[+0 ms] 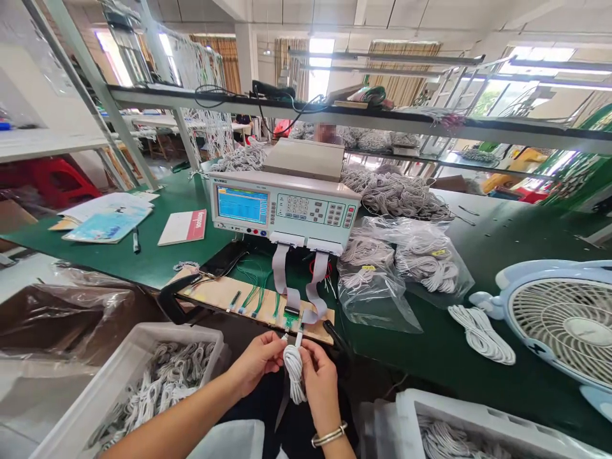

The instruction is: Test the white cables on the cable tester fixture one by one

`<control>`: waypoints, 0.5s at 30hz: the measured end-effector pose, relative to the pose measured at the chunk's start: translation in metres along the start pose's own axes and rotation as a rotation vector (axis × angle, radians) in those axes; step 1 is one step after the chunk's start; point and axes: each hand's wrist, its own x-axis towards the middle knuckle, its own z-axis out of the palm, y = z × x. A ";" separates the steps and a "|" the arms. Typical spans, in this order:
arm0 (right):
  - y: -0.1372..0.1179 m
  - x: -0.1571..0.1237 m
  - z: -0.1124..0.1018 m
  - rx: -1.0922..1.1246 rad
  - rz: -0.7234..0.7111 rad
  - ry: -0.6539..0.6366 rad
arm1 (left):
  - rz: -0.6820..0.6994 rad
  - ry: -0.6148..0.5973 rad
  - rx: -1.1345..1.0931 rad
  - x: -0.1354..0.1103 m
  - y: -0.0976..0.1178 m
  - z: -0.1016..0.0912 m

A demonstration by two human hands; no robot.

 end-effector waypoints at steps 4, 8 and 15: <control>0.002 -0.004 -0.003 0.041 0.025 -0.035 | 0.036 0.065 -0.131 0.001 -0.008 0.010; 0.004 -0.007 0.000 0.129 0.114 -0.040 | 0.086 0.102 -0.272 -0.006 -0.011 0.016; 0.003 -0.008 0.002 0.245 0.202 -0.064 | 0.082 0.106 -0.313 -0.004 -0.014 0.015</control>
